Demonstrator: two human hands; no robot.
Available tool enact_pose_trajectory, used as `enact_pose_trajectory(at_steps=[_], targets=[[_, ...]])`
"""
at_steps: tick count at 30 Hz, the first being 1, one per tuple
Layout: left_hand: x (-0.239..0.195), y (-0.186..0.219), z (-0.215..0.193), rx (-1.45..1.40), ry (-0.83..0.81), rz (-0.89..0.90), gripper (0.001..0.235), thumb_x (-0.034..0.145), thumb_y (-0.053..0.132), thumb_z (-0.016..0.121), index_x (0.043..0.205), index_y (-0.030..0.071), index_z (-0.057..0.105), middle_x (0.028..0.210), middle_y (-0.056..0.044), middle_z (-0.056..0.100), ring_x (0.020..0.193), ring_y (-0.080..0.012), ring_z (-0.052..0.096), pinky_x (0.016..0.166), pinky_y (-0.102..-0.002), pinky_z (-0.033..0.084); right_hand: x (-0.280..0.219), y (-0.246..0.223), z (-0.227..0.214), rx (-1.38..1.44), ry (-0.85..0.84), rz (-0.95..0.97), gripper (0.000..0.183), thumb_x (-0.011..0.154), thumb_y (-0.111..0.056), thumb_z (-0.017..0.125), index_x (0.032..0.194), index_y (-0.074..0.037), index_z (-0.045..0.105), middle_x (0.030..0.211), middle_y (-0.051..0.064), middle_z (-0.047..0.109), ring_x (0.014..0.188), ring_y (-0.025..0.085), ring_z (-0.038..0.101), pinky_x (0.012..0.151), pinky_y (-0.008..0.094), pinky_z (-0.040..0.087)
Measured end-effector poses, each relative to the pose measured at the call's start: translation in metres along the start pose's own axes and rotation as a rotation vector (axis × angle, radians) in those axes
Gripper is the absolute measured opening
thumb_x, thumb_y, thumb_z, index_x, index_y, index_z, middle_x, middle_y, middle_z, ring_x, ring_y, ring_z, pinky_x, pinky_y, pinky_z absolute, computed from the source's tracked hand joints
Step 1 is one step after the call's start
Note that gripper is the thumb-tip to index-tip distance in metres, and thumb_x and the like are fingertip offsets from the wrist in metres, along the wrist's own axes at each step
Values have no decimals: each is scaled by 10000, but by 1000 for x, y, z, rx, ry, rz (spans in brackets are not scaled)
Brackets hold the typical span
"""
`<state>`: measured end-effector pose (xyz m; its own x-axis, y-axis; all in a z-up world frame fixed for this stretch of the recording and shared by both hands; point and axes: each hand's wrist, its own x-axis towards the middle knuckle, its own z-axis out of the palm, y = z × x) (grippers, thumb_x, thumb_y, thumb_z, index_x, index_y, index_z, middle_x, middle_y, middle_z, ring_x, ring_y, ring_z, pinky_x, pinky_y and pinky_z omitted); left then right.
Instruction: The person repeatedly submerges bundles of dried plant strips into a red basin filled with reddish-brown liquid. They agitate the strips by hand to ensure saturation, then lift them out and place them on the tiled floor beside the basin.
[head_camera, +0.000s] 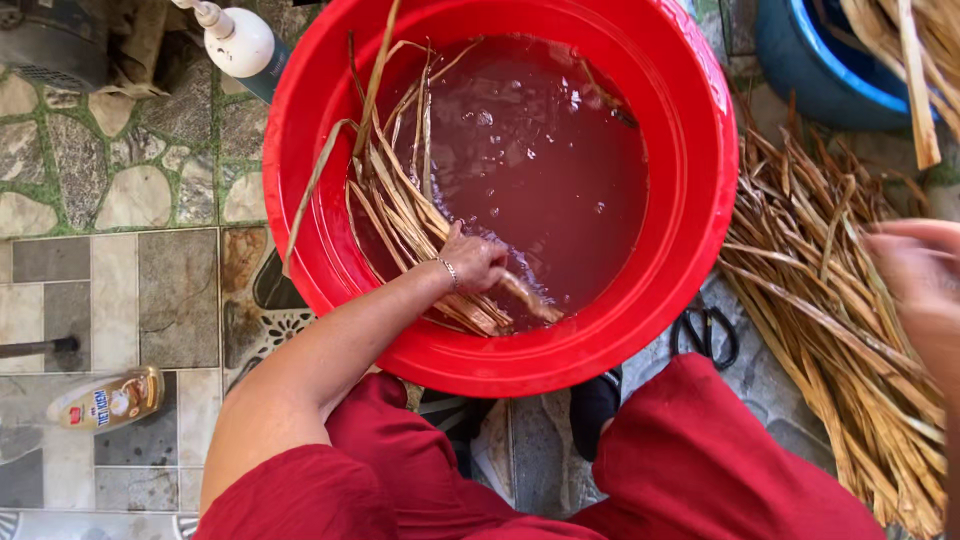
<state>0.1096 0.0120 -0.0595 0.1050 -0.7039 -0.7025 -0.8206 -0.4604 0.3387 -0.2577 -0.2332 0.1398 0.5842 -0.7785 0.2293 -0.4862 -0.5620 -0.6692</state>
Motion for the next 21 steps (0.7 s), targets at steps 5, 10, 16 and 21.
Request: enact_pose_trajectory(at_steps=[5, 10, 16, 21], targets=[[12, -4, -22, -402, 375, -5, 151, 940, 357, 692, 983, 213, 674, 868, 29, 710, 910, -158, 687, 1046, -456, 468, 39, -71, 125, -76, -525, -320, 296, 866, -201, 757, 1136, -84, 718, 1067, 132, 740, 975, 283, 702, 828, 396, 559], [19, -19, -15, -574, 433, -113, 238, 866, 333, 753, 1012, 173, 655, 911, 27, 704, 920, -166, 705, 925, -420, 561, 70, -83, 193, -328, -847, -294, 444, 872, -337, 705, 1253, -115, 658, 1159, 147, 709, 1100, 365, 661, 941, 485, 516], [17, -19, -26, -398, 107, -323, 537, 922, 486, 696, 1311, 182, 485, 1014, -18, 672, 1055, -233, 647, 1119, -615, 309, 91, -86, 240, -635, -1084, -238, 382, 922, -421, 666, 1226, -192, 698, 1110, 134, 745, 1103, 323, 697, 980, 471, 542], [72, -9, -9, -125, 348, -132, 725, 943, 615, 531, 1520, 200, 386, 1198, -153, 639, 1203, -416, 623, 1061, -844, 204, 64, -10, 292, -490, -1135, -72, 352, 942, -419, 635, 1188, -188, 734, 1117, 127, 753, 1073, 323, 722, 977, 455, 562]])
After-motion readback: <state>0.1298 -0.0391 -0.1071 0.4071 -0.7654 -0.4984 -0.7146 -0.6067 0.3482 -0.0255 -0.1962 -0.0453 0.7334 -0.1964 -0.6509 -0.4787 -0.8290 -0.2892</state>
